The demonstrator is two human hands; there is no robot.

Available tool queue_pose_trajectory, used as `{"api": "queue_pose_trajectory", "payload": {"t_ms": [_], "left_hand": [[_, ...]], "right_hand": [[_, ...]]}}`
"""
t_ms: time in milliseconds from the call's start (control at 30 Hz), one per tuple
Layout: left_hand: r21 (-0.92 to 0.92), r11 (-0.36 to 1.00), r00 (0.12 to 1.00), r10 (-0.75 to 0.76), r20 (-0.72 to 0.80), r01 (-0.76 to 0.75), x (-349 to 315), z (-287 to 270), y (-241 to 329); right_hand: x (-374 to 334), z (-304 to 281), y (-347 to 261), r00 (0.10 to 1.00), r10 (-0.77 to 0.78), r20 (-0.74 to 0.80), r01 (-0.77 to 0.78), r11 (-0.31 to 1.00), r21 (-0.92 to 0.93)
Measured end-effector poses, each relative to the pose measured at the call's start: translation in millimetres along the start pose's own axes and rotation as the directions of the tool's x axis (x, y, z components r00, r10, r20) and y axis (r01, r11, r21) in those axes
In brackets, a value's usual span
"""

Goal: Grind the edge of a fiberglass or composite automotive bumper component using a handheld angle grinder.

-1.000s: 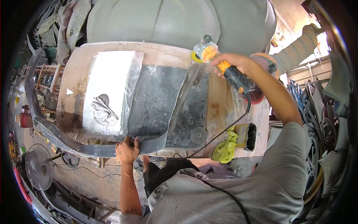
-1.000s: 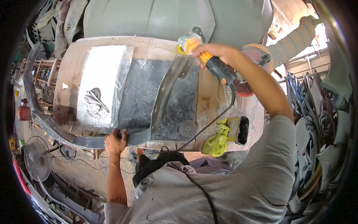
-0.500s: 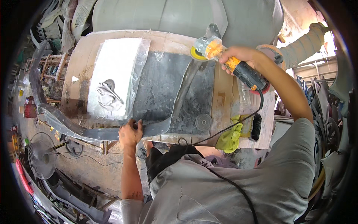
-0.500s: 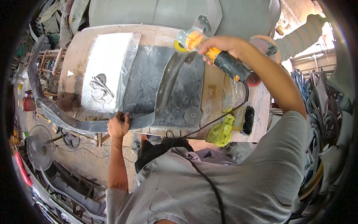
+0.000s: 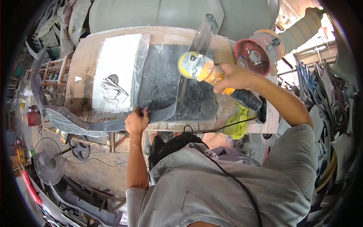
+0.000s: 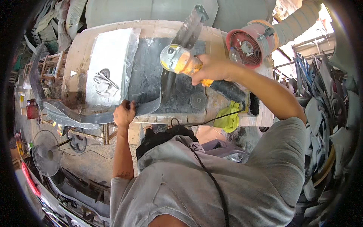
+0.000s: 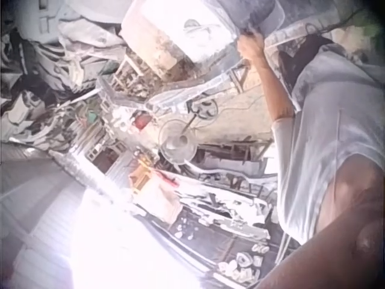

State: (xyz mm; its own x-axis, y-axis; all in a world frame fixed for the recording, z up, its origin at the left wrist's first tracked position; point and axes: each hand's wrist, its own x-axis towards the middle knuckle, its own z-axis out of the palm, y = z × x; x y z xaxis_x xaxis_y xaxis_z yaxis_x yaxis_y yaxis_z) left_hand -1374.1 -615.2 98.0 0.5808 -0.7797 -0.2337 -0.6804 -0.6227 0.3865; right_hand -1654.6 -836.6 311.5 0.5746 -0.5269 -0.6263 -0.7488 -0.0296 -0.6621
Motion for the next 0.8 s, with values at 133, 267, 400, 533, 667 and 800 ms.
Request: {"api": "queue_pose_trajectory", "payload": {"t_ms": [133,267,400,533,667,800], "left_hand": [[-0.132,0.986,0.995,0.101,-0.003,-0.100,-0.1,-4.8,-8.7],[-0.589,0.790,0.985,0.158,-0.070,-0.169,-14.9,-30.5,-31.0],[-0.685,0.686,0.970,0.178,-0.168,-0.245,-54.0,-65.1,-98.6],[-0.732,0.681,0.998,0.030,0.047,0.014,-77.6,-58.0,-212.1],[-0.398,0.906,0.961,-0.036,0.273,0.147,-107.3,-20.3,-350.7],[-0.321,0.812,0.829,-0.316,0.461,0.488,-148.4,18.1,-436.6]], "right_hand": [[-8.7,52.7,9.3,0.989,-0.093,-0.112,0.070,0.979,-0.190],[-19.7,106.8,18.3,0.952,-0.161,-0.260,0.045,0.915,-0.401],[-23.2,155.2,33.7,0.952,-0.083,-0.294,-0.023,0.940,-0.339],[-27.5,204.6,49.9,0.926,-0.067,-0.371,-0.053,0.951,-0.304],[-44.2,247.7,67.0,0.893,0.037,-0.449,-0.094,0.990,-0.105],[-42.2,282.2,78.1,0.863,-0.025,-0.505,0.018,1.000,-0.019]]}}
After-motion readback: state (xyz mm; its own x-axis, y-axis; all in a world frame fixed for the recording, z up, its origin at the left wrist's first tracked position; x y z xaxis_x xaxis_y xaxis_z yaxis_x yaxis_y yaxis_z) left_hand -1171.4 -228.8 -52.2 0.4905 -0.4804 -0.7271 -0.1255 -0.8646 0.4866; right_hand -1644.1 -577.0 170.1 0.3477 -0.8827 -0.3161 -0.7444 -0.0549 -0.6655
